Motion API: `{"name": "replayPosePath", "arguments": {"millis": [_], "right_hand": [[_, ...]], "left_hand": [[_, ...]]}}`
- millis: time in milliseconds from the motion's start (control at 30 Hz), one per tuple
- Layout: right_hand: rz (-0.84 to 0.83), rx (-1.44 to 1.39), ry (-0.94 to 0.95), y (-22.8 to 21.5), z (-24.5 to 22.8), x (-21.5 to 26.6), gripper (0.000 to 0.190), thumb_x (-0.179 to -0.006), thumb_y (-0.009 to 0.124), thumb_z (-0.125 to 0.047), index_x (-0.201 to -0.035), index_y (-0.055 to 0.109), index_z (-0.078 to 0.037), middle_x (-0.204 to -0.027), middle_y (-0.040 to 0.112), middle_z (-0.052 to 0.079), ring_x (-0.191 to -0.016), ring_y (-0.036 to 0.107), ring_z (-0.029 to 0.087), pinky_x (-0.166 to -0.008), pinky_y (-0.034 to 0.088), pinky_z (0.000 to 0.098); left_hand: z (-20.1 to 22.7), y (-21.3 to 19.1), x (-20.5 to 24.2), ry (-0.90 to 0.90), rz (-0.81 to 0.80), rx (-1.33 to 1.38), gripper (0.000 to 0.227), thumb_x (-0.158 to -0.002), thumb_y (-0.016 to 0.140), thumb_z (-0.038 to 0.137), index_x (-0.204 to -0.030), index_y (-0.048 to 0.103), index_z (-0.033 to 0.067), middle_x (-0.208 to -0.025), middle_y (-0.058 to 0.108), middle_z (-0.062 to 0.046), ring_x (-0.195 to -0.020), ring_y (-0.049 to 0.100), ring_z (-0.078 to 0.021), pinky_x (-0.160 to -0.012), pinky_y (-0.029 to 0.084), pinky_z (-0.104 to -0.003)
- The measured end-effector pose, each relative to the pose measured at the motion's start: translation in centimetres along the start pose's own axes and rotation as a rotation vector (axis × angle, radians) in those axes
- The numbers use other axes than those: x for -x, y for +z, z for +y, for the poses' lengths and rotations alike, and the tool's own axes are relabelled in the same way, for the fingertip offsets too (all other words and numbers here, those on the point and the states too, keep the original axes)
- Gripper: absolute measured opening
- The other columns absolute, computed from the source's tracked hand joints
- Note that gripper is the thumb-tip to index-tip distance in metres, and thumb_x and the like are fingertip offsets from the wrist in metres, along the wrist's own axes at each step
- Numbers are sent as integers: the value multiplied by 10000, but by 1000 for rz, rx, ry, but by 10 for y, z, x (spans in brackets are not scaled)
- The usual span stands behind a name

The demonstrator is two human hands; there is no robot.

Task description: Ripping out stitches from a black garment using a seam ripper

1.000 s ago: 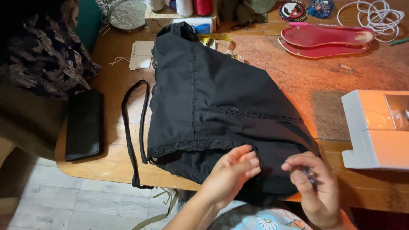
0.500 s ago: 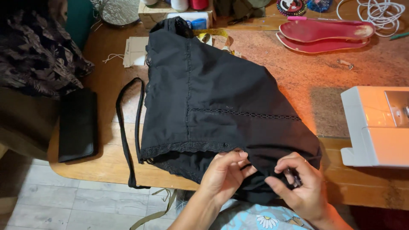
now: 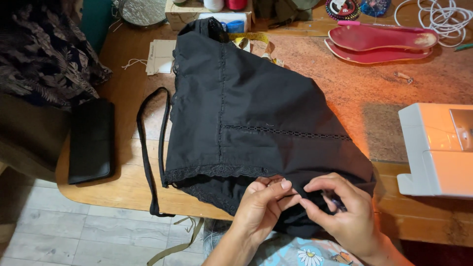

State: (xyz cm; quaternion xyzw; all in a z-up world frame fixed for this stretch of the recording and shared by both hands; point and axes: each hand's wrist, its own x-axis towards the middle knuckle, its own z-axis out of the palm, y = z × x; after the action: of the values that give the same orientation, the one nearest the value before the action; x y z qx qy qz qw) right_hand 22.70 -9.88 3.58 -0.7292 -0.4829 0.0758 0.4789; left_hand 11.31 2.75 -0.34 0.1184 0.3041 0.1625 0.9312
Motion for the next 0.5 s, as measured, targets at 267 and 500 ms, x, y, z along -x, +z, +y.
{"name": "replayPosePath", "arguments": {"millis": [267,500], "right_hand": [[-45,-183,355,2,17,0,188,-745,806,-84,-883,679,-88,-853,749,-13,-503,371,48,-537,403,178],[-58,-375,426,3,39,3,202,-766,787,-36,-892,637,-85,-809,713,21,-509,328,45,-554,362,194]], "left_hand": [[6,1,9,115,-32,-44,166,-785,747,-39,-938,687,-61,-812,697,-137,-753,705,-228,-809,646,-385],[20,-11,14,103,11,-1,109,-782,741,-40,-856,707,-112,-841,737,-215,-872,741,-305,-888,632,-432]]}}
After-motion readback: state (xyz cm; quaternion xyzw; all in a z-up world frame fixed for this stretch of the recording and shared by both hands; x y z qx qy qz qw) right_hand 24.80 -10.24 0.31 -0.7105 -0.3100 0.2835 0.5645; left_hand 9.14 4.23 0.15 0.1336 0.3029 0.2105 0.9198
